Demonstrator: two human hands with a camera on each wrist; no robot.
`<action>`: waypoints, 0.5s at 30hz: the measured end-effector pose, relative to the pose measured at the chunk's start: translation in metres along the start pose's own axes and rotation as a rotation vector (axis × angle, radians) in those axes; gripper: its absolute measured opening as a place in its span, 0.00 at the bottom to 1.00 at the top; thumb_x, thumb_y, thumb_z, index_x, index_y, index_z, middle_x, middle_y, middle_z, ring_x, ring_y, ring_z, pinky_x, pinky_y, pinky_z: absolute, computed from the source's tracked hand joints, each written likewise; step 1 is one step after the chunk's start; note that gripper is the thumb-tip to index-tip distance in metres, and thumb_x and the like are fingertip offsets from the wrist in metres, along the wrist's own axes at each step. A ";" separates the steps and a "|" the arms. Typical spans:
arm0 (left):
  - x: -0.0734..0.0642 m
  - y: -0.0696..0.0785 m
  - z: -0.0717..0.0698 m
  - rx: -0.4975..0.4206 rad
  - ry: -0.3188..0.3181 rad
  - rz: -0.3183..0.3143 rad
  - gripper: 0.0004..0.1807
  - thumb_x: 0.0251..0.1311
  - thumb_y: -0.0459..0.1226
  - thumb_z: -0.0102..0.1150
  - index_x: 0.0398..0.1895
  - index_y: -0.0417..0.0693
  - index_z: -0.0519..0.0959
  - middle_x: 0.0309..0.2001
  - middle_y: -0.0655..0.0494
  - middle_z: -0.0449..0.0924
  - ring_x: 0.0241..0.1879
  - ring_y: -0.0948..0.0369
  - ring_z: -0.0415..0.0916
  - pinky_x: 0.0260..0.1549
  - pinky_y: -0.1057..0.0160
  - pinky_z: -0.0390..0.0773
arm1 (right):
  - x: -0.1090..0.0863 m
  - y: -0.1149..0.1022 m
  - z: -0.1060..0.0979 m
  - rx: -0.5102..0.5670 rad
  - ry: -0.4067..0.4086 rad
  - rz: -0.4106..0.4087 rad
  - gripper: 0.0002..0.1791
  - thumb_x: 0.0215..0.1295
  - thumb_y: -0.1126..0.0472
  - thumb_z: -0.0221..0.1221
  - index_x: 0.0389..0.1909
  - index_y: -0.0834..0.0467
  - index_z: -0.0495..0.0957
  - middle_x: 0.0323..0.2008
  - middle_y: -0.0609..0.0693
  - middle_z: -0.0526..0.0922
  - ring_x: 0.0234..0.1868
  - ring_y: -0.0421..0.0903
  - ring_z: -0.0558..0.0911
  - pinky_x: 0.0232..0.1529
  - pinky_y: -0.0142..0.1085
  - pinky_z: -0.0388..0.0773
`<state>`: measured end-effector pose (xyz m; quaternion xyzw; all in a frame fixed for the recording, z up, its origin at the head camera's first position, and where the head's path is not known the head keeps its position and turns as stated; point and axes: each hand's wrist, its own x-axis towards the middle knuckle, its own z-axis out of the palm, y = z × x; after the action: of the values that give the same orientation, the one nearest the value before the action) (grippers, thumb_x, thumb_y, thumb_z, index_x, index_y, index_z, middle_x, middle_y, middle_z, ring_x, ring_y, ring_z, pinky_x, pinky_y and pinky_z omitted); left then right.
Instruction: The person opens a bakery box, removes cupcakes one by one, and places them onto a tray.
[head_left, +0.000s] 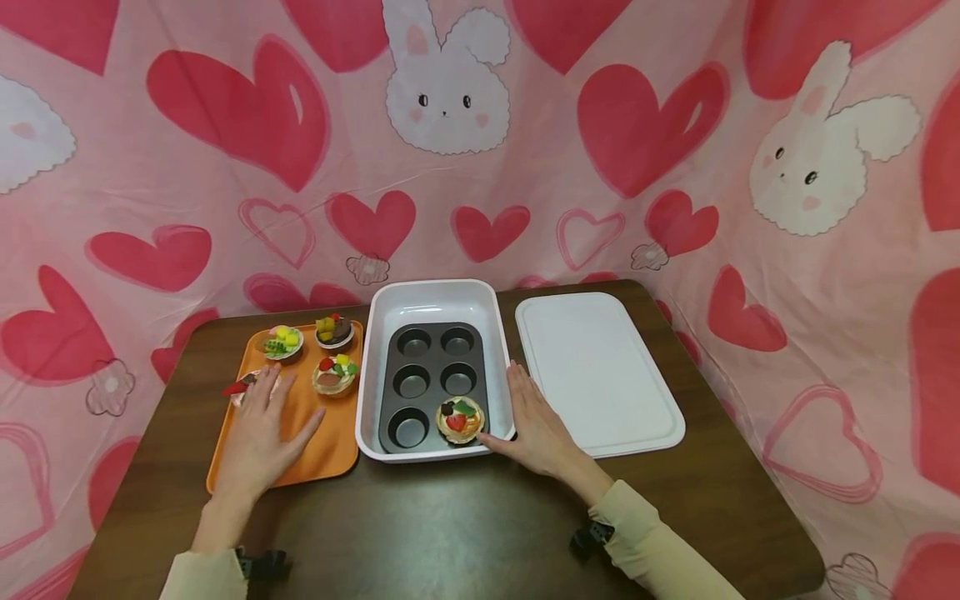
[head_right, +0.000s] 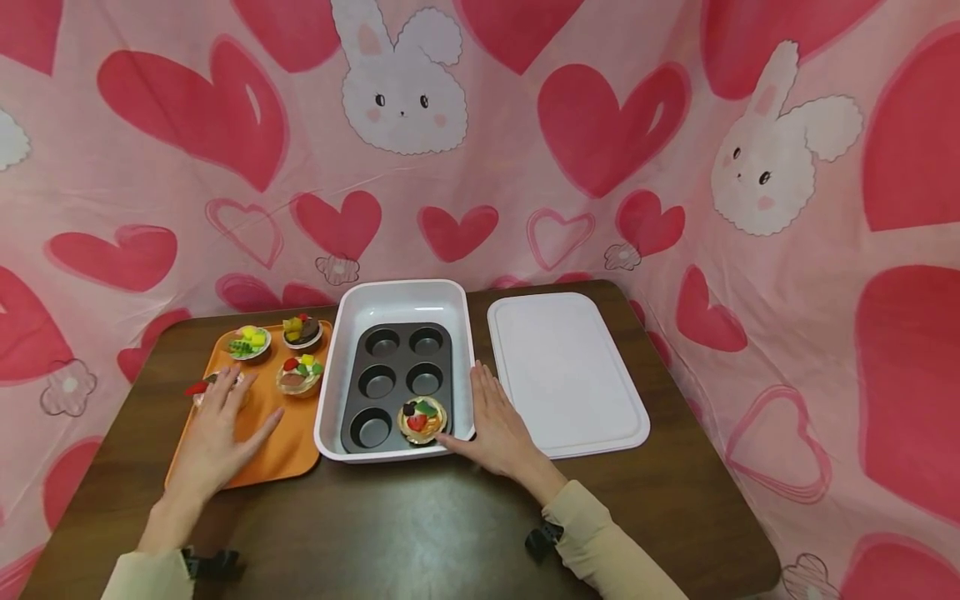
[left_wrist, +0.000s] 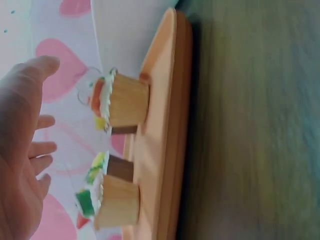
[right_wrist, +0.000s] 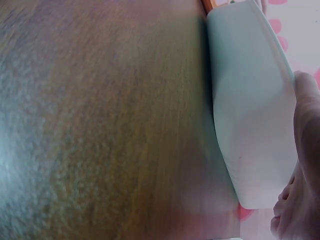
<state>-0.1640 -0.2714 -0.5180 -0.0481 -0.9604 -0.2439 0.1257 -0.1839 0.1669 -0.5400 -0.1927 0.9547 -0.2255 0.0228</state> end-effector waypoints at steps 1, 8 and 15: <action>0.001 0.003 0.001 0.000 -0.009 0.012 0.46 0.67 0.48 0.74 0.81 0.38 0.65 0.85 0.28 0.55 0.86 0.30 0.48 0.81 0.22 0.51 | 0.000 0.000 0.000 0.001 0.001 0.000 0.71 0.67 0.24 0.63 0.90 0.62 0.35 0.92 0.61 0.39 0.92 0.61 0.44 0.90 0.59 0.49; 0.009 0.020 0.008 -0.024 -0.112 0.088 0.43 0.69 0.51 0.73 0.82 0.45 0.70 0.85 0.35 0.62 0.86 0.33 0.52 0.78 0.22 0.59 | 0.000 -0.001 0.001 -0.005 0.013 -0.006 0.71 0.67 0.25 0.63 0.90 0.64 0.37 0.91 0.62 0.40 0.92 0.61 0.45 0.90 0.58 0.50; 0.011 0.033 0.017 -0.050 -0.185 0.119 0.40 0.71 0.53 0.71 0.81 0.48 0.73 0.84 0.40 0.66 0.86 0.34 0.55 0.79 0.25 0.61 | -0.001 -0.001 0.000 -0.019 0.026 -0.012 0.71 0.67 0.26 0.64 0.90 0.65 0.38 0.91 0.64 0.42 0.92 0.61 0.46 0.90 0.58 0.51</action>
<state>-0.1729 -0.2335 -0.5146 -0.1304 -0.9570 -0.2543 0.0493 -0.1828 0.1661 -0.5396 -0.1957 0.9559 -0.2190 0.0072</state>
